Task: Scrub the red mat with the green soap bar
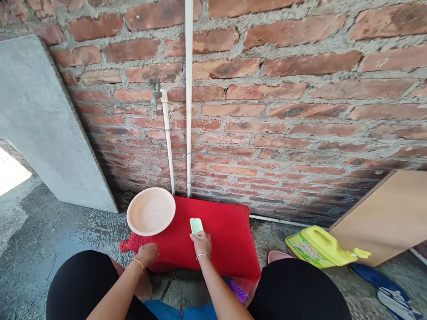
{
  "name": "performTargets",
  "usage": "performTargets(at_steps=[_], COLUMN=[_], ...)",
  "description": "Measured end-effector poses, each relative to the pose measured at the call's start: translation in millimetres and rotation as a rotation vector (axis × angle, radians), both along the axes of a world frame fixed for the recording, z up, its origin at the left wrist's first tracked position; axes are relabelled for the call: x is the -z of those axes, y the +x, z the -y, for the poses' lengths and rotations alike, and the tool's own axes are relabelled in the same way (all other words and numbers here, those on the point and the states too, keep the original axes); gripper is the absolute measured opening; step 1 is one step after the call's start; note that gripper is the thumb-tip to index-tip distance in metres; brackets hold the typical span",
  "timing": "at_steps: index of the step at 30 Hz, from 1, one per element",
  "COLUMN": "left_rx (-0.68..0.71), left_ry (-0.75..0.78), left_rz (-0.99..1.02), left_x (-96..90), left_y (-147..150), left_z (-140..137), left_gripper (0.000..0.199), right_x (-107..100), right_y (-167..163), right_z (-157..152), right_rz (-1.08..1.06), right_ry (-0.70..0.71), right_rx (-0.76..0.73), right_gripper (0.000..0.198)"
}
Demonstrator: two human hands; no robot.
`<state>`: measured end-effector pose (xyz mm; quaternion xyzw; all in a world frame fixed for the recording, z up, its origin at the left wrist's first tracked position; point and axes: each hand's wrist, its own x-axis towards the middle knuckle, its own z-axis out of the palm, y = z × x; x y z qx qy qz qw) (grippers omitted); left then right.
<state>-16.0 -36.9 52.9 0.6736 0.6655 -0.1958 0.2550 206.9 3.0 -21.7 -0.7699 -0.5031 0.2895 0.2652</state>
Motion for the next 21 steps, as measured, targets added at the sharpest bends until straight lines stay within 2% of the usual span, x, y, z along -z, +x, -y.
performTargets(at_steps=[5,8,10,12,17,21], left_rx=[0.009,0.013,0.014,0.019,0.056,0.082], left_ry=[0.045,0.065,0.059,0.049,0.039,0.023], left_rz=[0.032,0.037,0.042,0.067,0.088,0.091], left_x=[-3.4,-7.7,-11.3,-15.2,-21.5,-19.0], left_y=[0.8,3.8,5.6,7.0,9.7,12.3], left_z=[-4.7,-3.0,-1.2,0.0,-0.9,-1.9], left_gripper=[0.038,0.038,0.038,0.039,0.043,0.044], right_x=[3.2,-1.8,-7.9,-14.1,-22.1,-21.9], right_y=[-39.6,-64.7,-69.6,-64.8,-47.6,-67.0], right_z=[7.3,4.2,-0.1,-2.8,-2.3,-8.6], right_rz=[0.143,0.242,0.306,0.364,0.380,0.342], right_ry=[0.049,0.028,-0.014,-0.072,-0.181,-0.161], right_rx=[-0.321,-0.422,-0.476,-0.461,-0.206,-0.196], right_gripper=[0.017,0.017,0.018,0.020,0.025,0.031])
